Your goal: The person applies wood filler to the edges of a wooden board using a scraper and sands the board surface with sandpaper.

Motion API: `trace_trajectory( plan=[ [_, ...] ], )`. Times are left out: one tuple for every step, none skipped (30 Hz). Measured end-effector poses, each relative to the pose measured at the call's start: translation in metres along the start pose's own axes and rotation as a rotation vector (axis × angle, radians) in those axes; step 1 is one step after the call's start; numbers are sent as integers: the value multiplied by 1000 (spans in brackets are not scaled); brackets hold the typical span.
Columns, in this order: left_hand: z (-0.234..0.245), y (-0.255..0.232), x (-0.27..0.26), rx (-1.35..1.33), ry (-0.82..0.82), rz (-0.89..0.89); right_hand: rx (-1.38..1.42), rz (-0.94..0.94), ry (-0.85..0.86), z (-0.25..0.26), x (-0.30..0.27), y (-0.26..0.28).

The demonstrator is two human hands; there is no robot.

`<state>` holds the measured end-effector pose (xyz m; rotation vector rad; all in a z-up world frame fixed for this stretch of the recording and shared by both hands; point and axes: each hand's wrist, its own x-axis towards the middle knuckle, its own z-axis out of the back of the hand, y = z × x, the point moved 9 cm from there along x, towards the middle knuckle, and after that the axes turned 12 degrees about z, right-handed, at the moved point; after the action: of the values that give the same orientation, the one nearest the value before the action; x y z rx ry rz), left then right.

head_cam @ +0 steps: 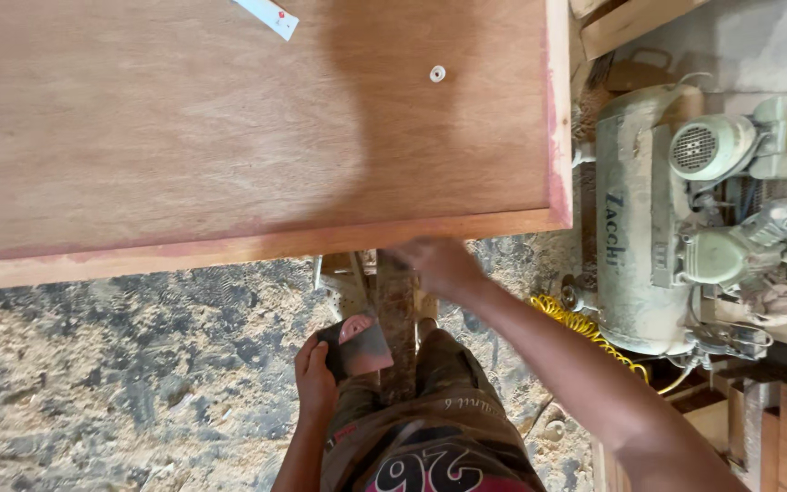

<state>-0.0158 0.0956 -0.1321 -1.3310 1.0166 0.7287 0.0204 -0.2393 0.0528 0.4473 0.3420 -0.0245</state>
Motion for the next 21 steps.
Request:
trace_trajectory(
  plan=[
    [-2,-3,-2,6,17,-16,99,-133,20,5,-15,-27],
    [-1,-4,-3,-15,-2,-1,168,-246,14,10,-26,-51],
    [-3,-5,-5,-36,-20,14,31,-219,-71,25,-31,-65],
    [-3,-5,-9,-49,-38,34,-110,-189,-154,37,-40,-76],
    [-6,-7,-14,-49,-27,42,-222,-153,-205,38,-51,-78],
    [-16,-10,-14,-49,-8,48,-270,-92,-199,30,-60,-76],
    [-27,-14,-13,-50,11,55,-302,-30,-175,19,-72,-72],
    [-40,-19,-13,-1,26,16,-320,24,-138,6,-84,-70],
    [-54,-24,-11,48,41,-23,-317,28,-115,-1,-93,-78],
    [-67,-27,-10,100,56,-59,-311,9,-118,-4,-100,-90],
    [-79,-26,-8,101,77,-55,-303,-15,-133,-6,-106,-103],
    [-96,-25,-4,101,105,-54,-307,-31,-173,-1,-112,-117],
    [-111,-23,-1,102,132,-52,-300,-41,-212,-1,-116,-122],
    [-129,-25,1,98,186,-83,-293,-45,-251,-1,-115,-124],
    [-149,-29,4,94,239,-115,-286,-48,-290,2,-117,-125],
    [-167,-37,4,88,287,-154,-279,-3,-270,5,-119,-120],
    [-181,-45,2,96,276,-177,-272,42,-250,10,-124,-112],
    [-193,-52,-5,104,257,-195,-258,90,-225,16,-129,-100],
    [-206,-61,-15,113,237,-213,-142,20,-157,22,-131,-105],
    [-219,-59,-20,134,192,-101,-36,-62,-88,31,-135,-115],
    [-225,-55,-28,156,145,12,69,-145,-19,39,-143,-123]
  ],
)
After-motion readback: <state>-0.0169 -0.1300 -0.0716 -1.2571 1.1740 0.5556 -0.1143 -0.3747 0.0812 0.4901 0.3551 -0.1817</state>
